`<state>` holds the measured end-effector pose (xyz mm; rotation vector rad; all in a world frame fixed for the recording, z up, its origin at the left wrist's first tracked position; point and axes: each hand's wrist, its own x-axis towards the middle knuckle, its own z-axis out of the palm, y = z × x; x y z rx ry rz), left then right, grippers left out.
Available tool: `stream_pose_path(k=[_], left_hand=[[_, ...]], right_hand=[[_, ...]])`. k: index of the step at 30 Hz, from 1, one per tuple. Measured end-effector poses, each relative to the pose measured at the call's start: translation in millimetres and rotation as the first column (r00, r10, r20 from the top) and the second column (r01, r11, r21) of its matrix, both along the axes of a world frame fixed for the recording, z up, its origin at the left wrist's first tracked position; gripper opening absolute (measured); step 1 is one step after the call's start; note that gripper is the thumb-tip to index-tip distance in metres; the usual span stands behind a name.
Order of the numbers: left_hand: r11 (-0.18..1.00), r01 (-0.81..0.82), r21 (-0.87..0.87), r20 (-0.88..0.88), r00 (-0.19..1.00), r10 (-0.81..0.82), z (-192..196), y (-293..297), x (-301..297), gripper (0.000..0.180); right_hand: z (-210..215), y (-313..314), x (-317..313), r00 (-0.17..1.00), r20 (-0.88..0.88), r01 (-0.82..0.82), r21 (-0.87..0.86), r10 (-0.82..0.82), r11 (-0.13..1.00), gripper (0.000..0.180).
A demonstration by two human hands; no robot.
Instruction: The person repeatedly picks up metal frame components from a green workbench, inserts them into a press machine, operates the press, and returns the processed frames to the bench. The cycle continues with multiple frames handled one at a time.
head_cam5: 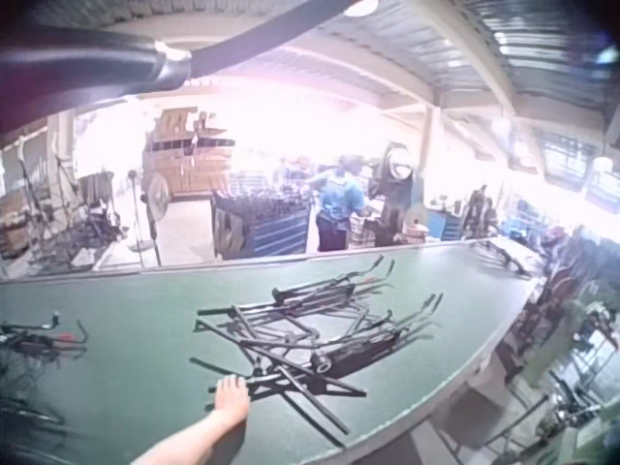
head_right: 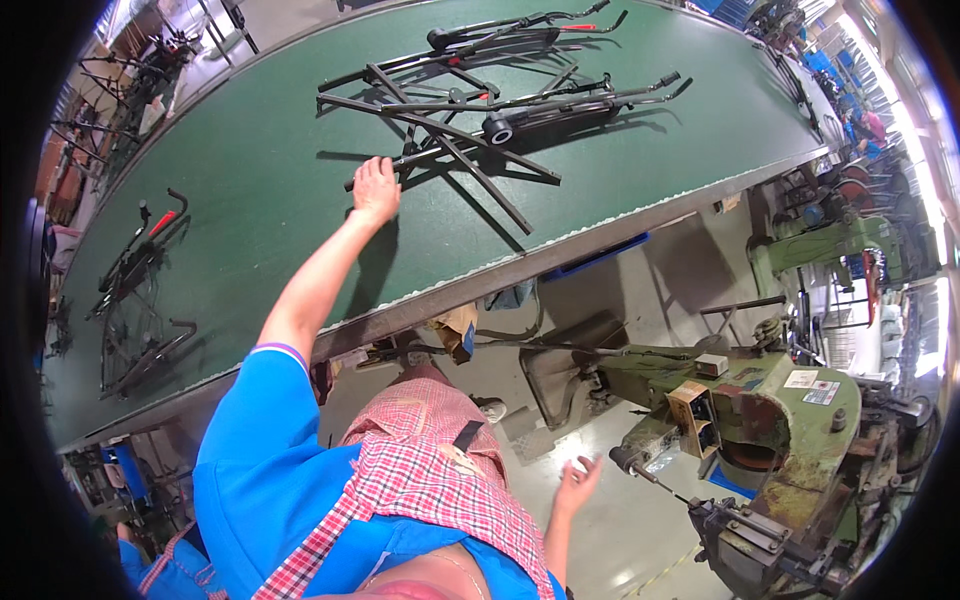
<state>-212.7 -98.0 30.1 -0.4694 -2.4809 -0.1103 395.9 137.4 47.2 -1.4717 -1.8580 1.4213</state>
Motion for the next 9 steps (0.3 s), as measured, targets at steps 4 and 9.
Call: stream_pose_path(k=[4,9], left_hand=[[0.986,0.096,-0.134,0.693,0.720,0.024,20,-23,-39,0.023],[0.949,0.314,0.028,0.765,0.605,-0.222,75,-48,8,0.024]], right_hand=[[33,-29,-113,0.903,0.063,-0.429,0.104,0.425,0.897,0.057],[82,-25,-261,0.725,0.085,-0.605,0.552,0.684,0.574,0.047]])
